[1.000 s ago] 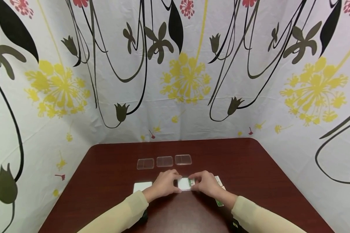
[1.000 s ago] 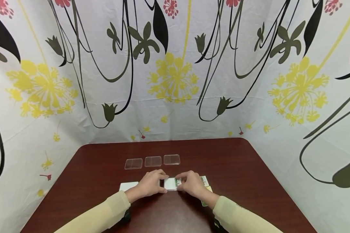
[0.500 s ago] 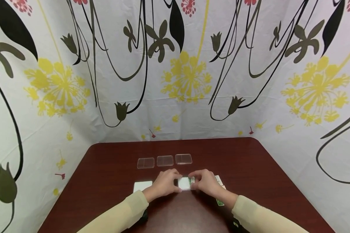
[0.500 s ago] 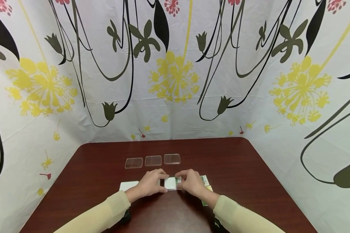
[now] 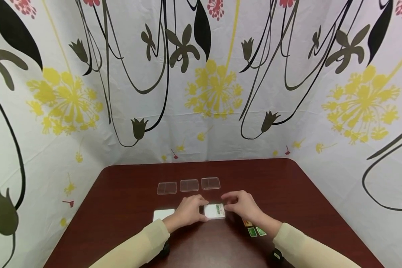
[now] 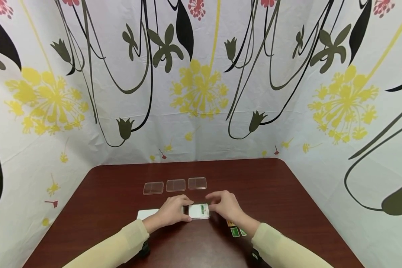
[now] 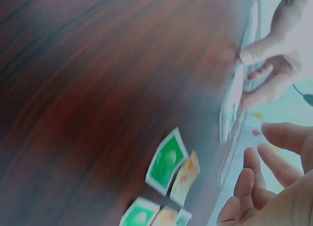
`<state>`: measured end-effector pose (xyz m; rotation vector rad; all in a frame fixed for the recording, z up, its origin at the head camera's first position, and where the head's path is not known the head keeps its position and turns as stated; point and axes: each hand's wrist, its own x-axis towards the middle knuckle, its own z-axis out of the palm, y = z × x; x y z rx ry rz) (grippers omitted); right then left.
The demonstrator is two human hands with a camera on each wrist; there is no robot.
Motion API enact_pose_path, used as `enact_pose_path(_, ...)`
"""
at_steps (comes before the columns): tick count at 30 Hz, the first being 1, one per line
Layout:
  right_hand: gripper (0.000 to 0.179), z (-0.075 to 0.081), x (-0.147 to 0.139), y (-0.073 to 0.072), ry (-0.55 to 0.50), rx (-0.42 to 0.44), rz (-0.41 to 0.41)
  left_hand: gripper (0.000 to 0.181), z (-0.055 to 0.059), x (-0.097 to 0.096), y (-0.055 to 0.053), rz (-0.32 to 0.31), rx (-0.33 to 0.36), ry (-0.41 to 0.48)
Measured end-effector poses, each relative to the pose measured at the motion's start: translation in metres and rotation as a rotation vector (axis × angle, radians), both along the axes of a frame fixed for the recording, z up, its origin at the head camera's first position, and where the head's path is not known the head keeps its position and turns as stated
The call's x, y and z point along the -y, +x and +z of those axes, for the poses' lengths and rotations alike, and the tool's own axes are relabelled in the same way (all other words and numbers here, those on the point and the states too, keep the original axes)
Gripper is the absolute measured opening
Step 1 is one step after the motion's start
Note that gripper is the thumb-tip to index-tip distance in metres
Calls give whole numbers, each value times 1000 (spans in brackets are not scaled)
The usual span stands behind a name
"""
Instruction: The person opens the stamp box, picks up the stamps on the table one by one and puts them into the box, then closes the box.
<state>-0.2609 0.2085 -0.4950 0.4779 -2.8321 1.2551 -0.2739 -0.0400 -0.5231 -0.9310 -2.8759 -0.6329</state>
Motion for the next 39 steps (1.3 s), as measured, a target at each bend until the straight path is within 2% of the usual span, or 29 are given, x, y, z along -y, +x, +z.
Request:
enact_pose_path(10,32,4,-41,-2,0,26,-87,58,-2,1,0,-5,2,19)
enact_pose_path(19,31,-10,-72,0,57,41,-186,57,-1,0,2,-5,7,15)
enact_pose_path(32,34,-22,-75,2,160,17,-224,57,-1,0,1,-4,5,11)
enact_pose_path(39,30,-22,-70,0,186,-5,-222,57,0,0,3,-5,2,5)
